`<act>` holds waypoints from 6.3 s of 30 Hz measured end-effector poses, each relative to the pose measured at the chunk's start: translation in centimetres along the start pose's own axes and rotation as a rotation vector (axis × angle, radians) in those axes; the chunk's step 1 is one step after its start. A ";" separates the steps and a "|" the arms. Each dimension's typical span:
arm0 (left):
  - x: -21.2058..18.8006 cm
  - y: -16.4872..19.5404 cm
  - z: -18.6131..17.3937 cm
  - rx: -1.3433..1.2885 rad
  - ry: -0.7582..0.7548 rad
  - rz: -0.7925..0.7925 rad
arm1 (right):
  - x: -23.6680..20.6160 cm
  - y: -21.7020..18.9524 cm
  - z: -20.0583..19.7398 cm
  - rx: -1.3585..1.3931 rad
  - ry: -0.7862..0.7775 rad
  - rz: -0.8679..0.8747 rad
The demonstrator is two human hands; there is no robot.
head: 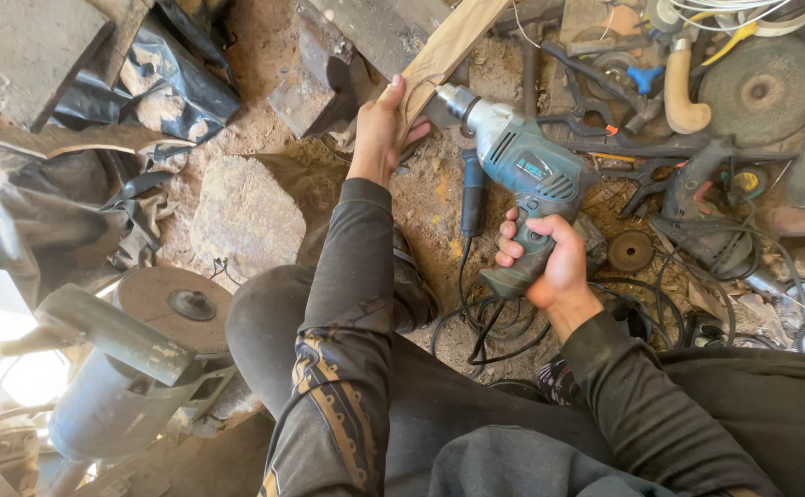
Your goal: The person uses a corded drill to carve a curved pattern into a piece of wood. They change the drill bit mid-task and continue drilling along a marked line on the wood.
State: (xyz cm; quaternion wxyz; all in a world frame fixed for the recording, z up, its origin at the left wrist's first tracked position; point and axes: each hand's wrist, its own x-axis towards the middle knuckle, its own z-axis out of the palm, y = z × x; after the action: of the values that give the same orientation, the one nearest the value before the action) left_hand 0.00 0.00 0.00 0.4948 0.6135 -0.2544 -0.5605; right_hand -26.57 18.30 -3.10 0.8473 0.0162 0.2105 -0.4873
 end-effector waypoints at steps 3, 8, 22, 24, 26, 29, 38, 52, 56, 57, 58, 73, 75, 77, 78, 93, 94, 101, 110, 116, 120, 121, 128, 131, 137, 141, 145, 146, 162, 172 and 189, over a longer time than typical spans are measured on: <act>0.1 -0.1 0.2 0.017 0.002 0.019 | -0.4 0.4 0.7 -0.023 0.029 -0.019; 0.2 -1.2 0.6 -0.017 0.066 0.013 | -0.4 1.1 0.9 0.019 0.025 -0.014; -0.2 -1.4 2.6 -0.108 0.128 0.019 | -0.2 1.3 0.8 0.027 0.024 -0.004; -0.1 -1.9 3.0 -0.125 0.158 0.011 | -0.3 1.4 0.8 0.023 0.031 -0.008; 0.3 -2.3 3.3 -0.082 0.197 0.007 | -0.3 1.2 0.8 0.021 0.026 -0.012; 0.5 -2.5 3.7 -0.179 0.179 0.108 | -0.4 1.0 0.7 0.007 0.023 -0.014; -0.4 -1.6 4.9 -0.306 0.115 -0.132 | 0.1 -0.4 0.6 -0.007 0.013 -0.011; -3.7 -4.3 4.4 -0.216 -0.004 -0.044 | -2.3 -1.9 -2.5 0.058 -0.031 0.049; -3.5 -5.0 5.5 -0.288 -0.003 -0.005 | -2.4 -0.7 -2.2 0.077 -0.008 0.036; -3.5 -5.3 5.8 -0.315 0.005 0.009 | -2.4 -0.4 -2.1 0.080 0.002 0.041; -3.5 -5.4 5.9 -0.308 0.008 -0.001 | -2.4 -0.2 -2.0 0.073 0.014 0.037; -2.2 -6.6 6.9 -0.397 0.047 -0.006 | -2.2 -0.4 -2.0 0.066 0.005 0.051; -2.1 -6.5 7.1 -0.371 0.080 0.016 | -2.2 -0.2 -2.1 0.048 0.009 0.046; -2.1 -6.4 7.4 -0.377 0.095 0.005 | -2.2 -0.1 -2.1 0.027 -0.003 0.029; -2.2 -6.4 7.5 -0.379 0.104 -0.003 | -2.2 -0.1 -2.2 0.016 -0.008 0.022; -3.2 -3.4 3.8 -0.162 -0.042 -0.046 | -0.8 -5.3 -4.5 -0.095 0.023 0.008; -3.2 -3.3 3.7 -0.152 -0.047 -0.040 | -0.7 -5.7 -4.6 -0.106 0.033 0.013; -2.6 -3.2 3.1 -0.144 -0.065 -0.038 | 0.2 -7.2 -5.2 -0.203 0.052 0.022; -2.5 -4.4 5.6 -0.309 -0.003 -0.020 | -0.3 -4.0 -4.7 -0.115 0.051 0.023; -2.3 -4.5 6.7 -0.371 0.047 -0.033 | -1.0 -2.3 -3.6 -0.037 0.038 0.034; -2.5 -4.6 6.8 -0.356 0.071 -0.011 | -1.4 -1.7 -3.1 -0.007 0.013 0.026; -2.6 -4.6 6.7 -0.343 0.053 -0.004 | -1.4 -1.7 -3.1 -0.010 0.012 0.025; -2.6 -4.0 5.0 -0.223 -0.032 -0.033 | -0.7 -2.7 -3.1 -0.064 0.040 0.016; -2.4 -3.3 3.8 -0.106 -0.071 -0.051 | -0.4 -2.9 -3.2 -0.073 0.029 0.024; -2.6 -2.6 3.5 -0.011 -0.080 -0.051 | 0.0 -2.9 -3.0 -0.091 0.015 0.052; -2.6 -2.6 4.0 -0.063 -0.108 -0.056 | -0.1 -2.8 -3.0 -0.070 0.010 0.068; -2.2 -2.2 3.5 -0.024 -0.107 -0.079 | -0.3 -3.4 -3.0 -0.056 0.015 0.084; -2.1 -2.0 3.2 -0.005 -0.114 -0.080 | -0.3 -3.6 -2.9 -0.060 0.005 0.092; -2.2 -2.8 4.8 -0.124 -0.058 -0.060 | -0.7 -4.0 -2.4 -0.052 0.006 0.101; -2.1 -3.0 5.2 -0.127 -0.030 -0.043 | -0.7 -3.4 -2.1 -0.020 0.013 0.102; -2.6 -3.4 6.3 -0.154 0.051 -0.053 | -0.8 -3.6 -3.0 -0.079 0.017 0.061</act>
State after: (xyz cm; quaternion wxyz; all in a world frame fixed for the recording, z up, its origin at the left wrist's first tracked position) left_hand -7.37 1.54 -1.16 0.5319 0.5941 -0.1815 -0.5755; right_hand -30.92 17.81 -4.95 0.8599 -0.0069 0.2363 -0.4524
